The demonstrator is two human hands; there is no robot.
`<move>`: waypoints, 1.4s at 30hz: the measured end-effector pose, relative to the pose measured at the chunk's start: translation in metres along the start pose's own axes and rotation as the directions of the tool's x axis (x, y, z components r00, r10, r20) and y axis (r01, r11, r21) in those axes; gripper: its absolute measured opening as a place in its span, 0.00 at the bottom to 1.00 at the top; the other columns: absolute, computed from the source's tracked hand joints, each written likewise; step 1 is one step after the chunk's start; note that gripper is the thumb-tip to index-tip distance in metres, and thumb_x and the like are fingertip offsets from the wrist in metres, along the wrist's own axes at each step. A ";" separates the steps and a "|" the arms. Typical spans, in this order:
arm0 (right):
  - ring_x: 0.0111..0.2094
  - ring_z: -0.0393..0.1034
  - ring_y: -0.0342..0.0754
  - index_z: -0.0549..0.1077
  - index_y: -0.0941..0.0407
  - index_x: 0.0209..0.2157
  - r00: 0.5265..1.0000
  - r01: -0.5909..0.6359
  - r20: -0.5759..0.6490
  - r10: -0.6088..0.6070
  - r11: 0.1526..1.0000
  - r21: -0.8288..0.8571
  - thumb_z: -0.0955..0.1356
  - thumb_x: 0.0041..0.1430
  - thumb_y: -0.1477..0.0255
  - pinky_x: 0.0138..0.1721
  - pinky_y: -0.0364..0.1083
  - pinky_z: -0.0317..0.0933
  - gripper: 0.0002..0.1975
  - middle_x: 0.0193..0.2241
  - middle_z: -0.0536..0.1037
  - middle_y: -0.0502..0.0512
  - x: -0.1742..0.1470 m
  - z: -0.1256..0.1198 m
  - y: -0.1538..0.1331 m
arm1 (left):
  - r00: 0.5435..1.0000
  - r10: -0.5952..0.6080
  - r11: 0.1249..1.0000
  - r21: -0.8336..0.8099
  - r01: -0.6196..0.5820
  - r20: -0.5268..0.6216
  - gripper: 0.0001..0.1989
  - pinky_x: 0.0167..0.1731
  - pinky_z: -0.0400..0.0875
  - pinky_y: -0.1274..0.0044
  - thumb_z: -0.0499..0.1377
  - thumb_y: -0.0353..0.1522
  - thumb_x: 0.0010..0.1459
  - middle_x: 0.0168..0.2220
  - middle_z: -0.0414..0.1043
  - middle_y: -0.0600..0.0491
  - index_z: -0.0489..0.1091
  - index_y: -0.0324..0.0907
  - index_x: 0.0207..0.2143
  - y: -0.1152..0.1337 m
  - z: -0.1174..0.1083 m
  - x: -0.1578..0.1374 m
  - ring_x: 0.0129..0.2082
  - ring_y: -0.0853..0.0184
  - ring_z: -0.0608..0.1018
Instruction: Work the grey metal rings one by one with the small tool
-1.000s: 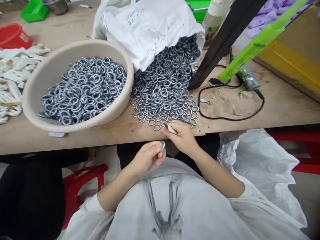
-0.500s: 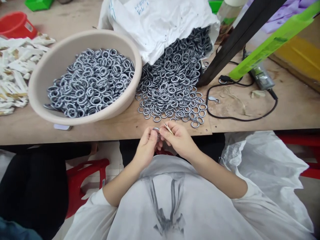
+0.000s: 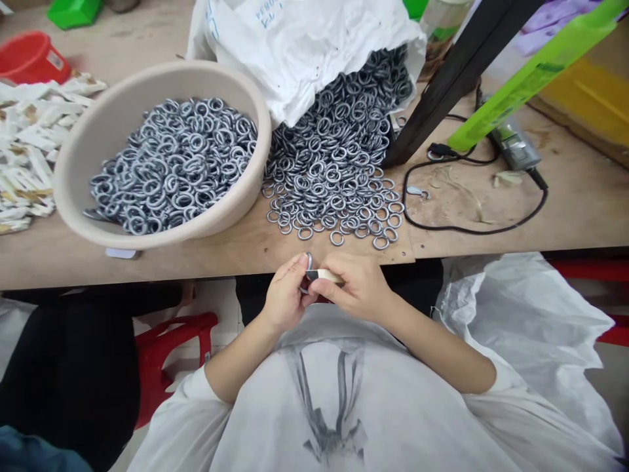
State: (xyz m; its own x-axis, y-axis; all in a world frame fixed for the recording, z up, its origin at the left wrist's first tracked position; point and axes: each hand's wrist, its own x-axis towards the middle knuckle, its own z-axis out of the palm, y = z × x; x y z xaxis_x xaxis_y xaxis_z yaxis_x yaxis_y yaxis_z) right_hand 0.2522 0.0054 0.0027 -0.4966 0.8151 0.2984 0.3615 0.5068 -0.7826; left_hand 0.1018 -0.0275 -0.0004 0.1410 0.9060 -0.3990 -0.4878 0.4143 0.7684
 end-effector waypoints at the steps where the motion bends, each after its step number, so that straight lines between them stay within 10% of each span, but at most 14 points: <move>1: 0.23 0.56 0.42 0.65 0.55 0.23 1.000 0.021 0.001 -0.021 0.999 -0.036 0.60 0.67 0.51 0.26 0.45 0.46 0.26 0.20 0.65 0.49 -0.002 0.001 -0.001 | 1.000 -0.001 1.000 -0.009 0.001 -0.008 0.24 0.12 0.47 0.84 0.64 0.48 0.53 0.15 0.53 0.62 0.57 0.42 0.23 -0.001 0.001 0.000 0.12 0.79 0.55; 11: 0.23 0.59 0.42 0.65 0.55 0.22 0.999 -0.026 0.046 0.026 1.000 -0.002 0.62 0.68 0.57 0.27 0.44 0.47 0.23 0.20 0.67 0.48 0.000 0.009 0.007 | 0.999 -0.031 0.999 0.024 0.031 0.023 0.22 0.11 0.46 0.85 0.63 0.46 0.55 0.15 0.56 0.62 0.56 0.42 0.24 -0.001 -0.005 -0.004 0.12 0.79 0.54; 16: 0.22 0.57 0.42 0.64 0.55 0.22 0.948 -0.271 -0.193 0.254 0.960 -0.072 0.62 0.67 0.57 0.27 0.44 0.47 0.22 0.18 0.62 0.47 0.015 0.006 0.022 | 0.988 -0.044 0.995 0.096 0.030 0.147 0.22 0.13 0.49 0.84 0.59 0.47 0.59 0.17 0.59 0.59 0.59 0.40 0.24 -0.003 -0.018 -0.013 0.13 0.79 0.58; 21: 0.29 0.66 0.44 0.74 0.55 0.39 0.993 -0.081 0.090 0.071 0.990 0.117 0.67 0.63 0.57 0.32 0.42 0.55 0.15 0.29 0.75 0.50 0.024 0.017 0.012 | 0.999 0.028 0.998 0.053 -0.029 0.016 0.21 0.13 0.52 0.84 0.60 0.47 0.58 0.18 0.60 0.60 0.60 0.41 0.26 -0.001 -0.028 -0.013 0.13 0.78 0.60; 29: 0.34 0.68 0.49 0.77 0.56 0.36 0.968 -0.206 0.024 0.249 0.848 -0.488 0.65 0.62 0.75 0.29 0.46 0.48 0.08 0.37 0.76 0.57 0.045 0.018 0.022 | 0.999 0.038 0.998 0.059 -0.038 0.002 0.16 0.19 0.68 0.82 0.65 0.40 0.55 0.28 0.74 0.53 0.71 0.38 0.40 0.009 -0.043 -0.011 0.21 0.73 0.73; 33: 0.31 0.68 0.46 0.72 0.56 0.32 0.962 -0.271 -0.006 0.272 0.959 0.077 0.66 0.63 0.66 0.31 0.44 0.56 0.09 0.29 0.75 0.52 0.038 0.017 0.010 | 0.995 0.068 0.997 0.027 -0.066 -0.076 0.19 0.18 0.69 0.83 0.68 0.37 0.51 0.33 0.74 0.53 0.70 0.40 0.44 0.012 -0.036 -0.004 0.26 0.72 0.74; 36: 0.22 0.64 0.42 0.68 0.55 0.32 0.928 -0.362 0.139 0.345 0.751 0.552 0.66 0.63 0.56 0.24 0.42 0.57 0.16 0.22 0.71 0.47 0.025 0.021 -0.004 | 0.994 0.085 0.996 0.016 -0.085 -0.067 0.19 0.13 0.60 0.85 0.66 0.45 0.53 0.27 0.68 0.56 0.68 0.40 0.35 0.004 -0.023 0.002 0.21 0.75 0.68; 39: 0.23 0.66 0.42 0.67 0.54 0.32 0.902 -0.395 0.143 0.408 0.644 0.656 0.69 0.59 0.53 0.24 0.42 0.60 0.19 0.23 0.71 0.46 0.012 0.026 -0.010 | 0.992 0.105 0.994 0.037 -0.103 -0.065 0.21 0.14 0.55 0.87 0.65 0.48 0.53 0.22 0.62 0.60 0.65 0.42 0.32 -0.005 -0.011 0.005 0.18 0.77 0.62; 42: 0.27 0.69 0.45 0.68 0.54 0.34 0.910 -0.368 0.074 0.408 0.714 0.596 0.68 0.60 0.53 0.29 0.44 0.63 0.18 0.25 0.73 0.48 0.004 0.026 -0.005 | 0.996 0.081 0.996 0.039 -0.080 -0.037 0.22 0.14 0.51 0.87 0.65 0.49 0.54 0.19 0.58 0.62 0.63 0.41 0.29 -0.009 -0.005 0.005 0.16 0.79 0.57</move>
State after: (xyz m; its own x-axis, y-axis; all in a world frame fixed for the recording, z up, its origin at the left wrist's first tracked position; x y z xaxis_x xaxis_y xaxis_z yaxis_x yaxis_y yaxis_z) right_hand 0.2276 -0.0013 -0.0063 -0.3629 0.9277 -0.0880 -0.0290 -0.1056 -0.9940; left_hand 0.1028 -0.0271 -0.0114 0.0693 0.9329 -0.3534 -0.4632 0.3438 0.8168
